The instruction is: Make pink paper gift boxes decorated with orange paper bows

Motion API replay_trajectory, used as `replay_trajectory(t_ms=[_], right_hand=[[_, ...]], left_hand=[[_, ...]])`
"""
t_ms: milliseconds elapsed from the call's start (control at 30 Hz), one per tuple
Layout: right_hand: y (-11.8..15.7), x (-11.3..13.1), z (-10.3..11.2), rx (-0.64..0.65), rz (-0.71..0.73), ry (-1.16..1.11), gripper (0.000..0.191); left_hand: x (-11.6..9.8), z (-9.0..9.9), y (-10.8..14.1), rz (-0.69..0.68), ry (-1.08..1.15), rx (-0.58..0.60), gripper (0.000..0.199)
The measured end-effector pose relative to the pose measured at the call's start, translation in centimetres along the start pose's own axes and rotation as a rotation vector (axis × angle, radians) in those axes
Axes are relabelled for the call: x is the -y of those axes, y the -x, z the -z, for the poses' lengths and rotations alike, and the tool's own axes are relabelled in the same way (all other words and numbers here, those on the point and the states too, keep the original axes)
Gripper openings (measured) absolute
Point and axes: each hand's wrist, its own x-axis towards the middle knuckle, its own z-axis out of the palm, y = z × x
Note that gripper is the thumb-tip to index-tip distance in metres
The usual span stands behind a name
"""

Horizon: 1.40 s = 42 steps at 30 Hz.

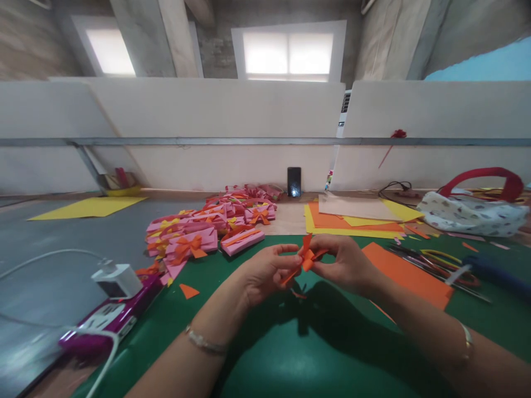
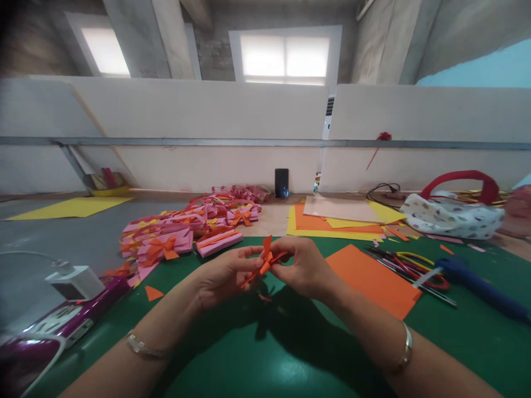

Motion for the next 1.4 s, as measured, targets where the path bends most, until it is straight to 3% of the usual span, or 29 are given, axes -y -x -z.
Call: replay_trajectory(t_ms=[167,300,433,500,600,667,833,900,1033,1400], right_hand=[[-0.3,-0.1,-0.1,0.014,-0.138,-0.121,0.007],[-0.3,-0.2,0.0,-0.014,-0.275,-0.215,0.011],[-0.3,-0.3,0.1,-0.046,-0.373,-0.181,0.011],[-0.3,-0.3,0.1,-0.062,-0.378,-0.148,0.010],[-0.3,-0.6,0.0,-0.067,-0.333,-0.039,0.010],[-0.3,-0.8,-0.1,-0.058,-0.293,0.034,0.013],[-0.3,-1.2,-0.3,-0.025,-0.248,-0.118,0.013],[-0.4,-1.1,-0.2,-0.014,-0.282,-0.156,0.020],[-0.5,-0.7,0.1,0.009,-0.377,-0.159,0.016],[-0.4,0.1,-0.1,-0.005,-0.450,-0.157,0.011]], left_hand=[[-0.1,-0.4,0.2,-0.057,-0.036,-0.021,0.047],[-0.4,-0.9,0.5,-0.165,-0.235,-0.083,0.025],[-0.4,-1.3,0.5,-0.351,-0.493,-0.140,0.023],[-0.3,-1.4,0.4,-0.480,-0.644,-0.169,0.012],[0.0,-1.6,0.4,-0.668,-0.898,-0.304,0.003],[0.1,-1.7,0.4,-0.714,-0.994,-0.355,0.003],[0.0,-1.5,0.2,-0.609,-0.893,-0.287,0.008],[0.0,-1.1,-0.1,-0.529,-0.765,-0.258,0.007],[0.2,-0.4,-0.8,-0.459,-0.555,-0.222,0.009],[0.2,-0.7,-0.1,-0.351,-0.525,-0.156,0.012]])
